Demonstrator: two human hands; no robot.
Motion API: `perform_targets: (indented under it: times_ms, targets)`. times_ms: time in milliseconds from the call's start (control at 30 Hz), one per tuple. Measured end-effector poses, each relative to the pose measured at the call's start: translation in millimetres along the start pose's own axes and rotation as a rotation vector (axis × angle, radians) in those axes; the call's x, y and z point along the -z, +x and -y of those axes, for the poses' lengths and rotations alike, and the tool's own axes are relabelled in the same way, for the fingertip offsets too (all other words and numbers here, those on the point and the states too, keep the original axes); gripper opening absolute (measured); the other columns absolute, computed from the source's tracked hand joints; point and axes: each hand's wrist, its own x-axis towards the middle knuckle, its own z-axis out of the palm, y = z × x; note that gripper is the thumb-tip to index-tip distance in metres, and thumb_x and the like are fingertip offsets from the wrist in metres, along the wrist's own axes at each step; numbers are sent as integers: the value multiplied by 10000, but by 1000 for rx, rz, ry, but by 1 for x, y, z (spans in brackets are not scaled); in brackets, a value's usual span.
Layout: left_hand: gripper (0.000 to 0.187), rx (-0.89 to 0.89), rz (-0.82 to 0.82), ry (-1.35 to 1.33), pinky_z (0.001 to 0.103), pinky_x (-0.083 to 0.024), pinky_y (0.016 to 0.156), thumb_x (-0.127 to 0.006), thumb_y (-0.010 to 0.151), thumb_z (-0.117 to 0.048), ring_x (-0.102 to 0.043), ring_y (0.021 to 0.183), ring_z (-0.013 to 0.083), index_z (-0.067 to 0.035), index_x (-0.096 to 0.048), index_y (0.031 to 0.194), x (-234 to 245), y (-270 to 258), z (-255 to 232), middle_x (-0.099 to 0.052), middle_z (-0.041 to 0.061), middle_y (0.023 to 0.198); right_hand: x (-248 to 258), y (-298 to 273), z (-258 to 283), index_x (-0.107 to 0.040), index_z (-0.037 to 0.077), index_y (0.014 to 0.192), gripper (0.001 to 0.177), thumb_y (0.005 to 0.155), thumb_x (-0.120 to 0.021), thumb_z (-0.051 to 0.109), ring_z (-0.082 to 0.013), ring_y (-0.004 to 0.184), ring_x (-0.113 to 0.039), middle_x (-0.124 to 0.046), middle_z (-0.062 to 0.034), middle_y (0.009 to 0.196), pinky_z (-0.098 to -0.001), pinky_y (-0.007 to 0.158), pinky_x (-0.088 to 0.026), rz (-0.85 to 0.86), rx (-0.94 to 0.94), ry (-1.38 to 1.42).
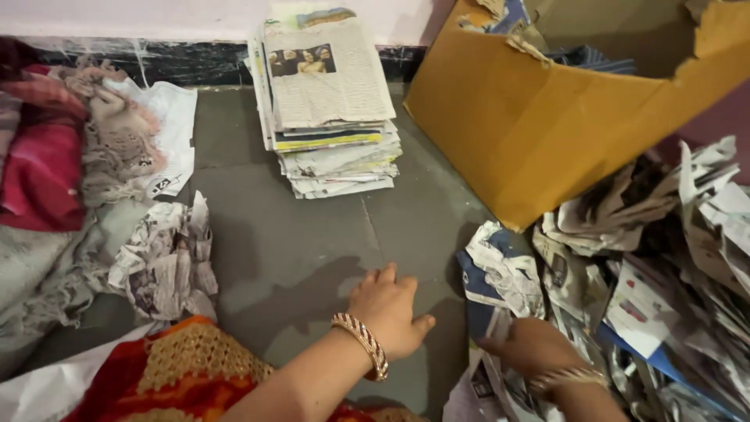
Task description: Sorting, folding, and organizing a pile of newspapers on the floor.
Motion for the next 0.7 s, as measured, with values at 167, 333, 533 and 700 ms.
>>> perform_targets:
  times_ms: [167, 333, 533, 700]
  targets:
    - [644, 9, 24, 79, 533, -305, 1164, -709, 883, -471, -332, 1454, 391, -102, -539, 1382, -14, 2, 7, -334, 193, 1581, -3, -6, 29, -647, 13, 1242, 793, 813, -739, 674, -380, 1231, -612, -614, -230, 1326, -440, 1032, -510, -153, -86, -65]
    - [650, 20, 22, 123, 528, -304, 1169, -718, 879, -475, -325, 1451, 402, -105, -539, 1382, -19, 9, 22, -338, 193, 1573, -34, 51, 14, -547, 76, 1390, 943, 685, -889, 601, -411, 1322, -514, -517, -189, 1453, -481, 1056, -468, -444, -187, 69]
    - [549, -9, -96, 54, 541, -324, 1160, -689, 892, -411, -377, 1434, 365, -159, -572, 1366, 6, 18, 42, -408, 121, 1555, 4, 36, 21, -767, 221, 1012, 167, 854, -735, 269, -272, 1121, -686, -769, -47, 1076, -477, 991, -489, -410, 48, 233]
    - [546, -355, -440, 46, 550, -347, 1122, -676, 836, -236, -382, 1426, 393, -171, -593, 1372, 16, 26, 69, -437, 137, 1541, 42, -20, 43, -735, 119, 898, 128, 781, -727, 66, -265, 835, -768, -774, -75, 859, -373, 731, -588, -504, 583, 536]
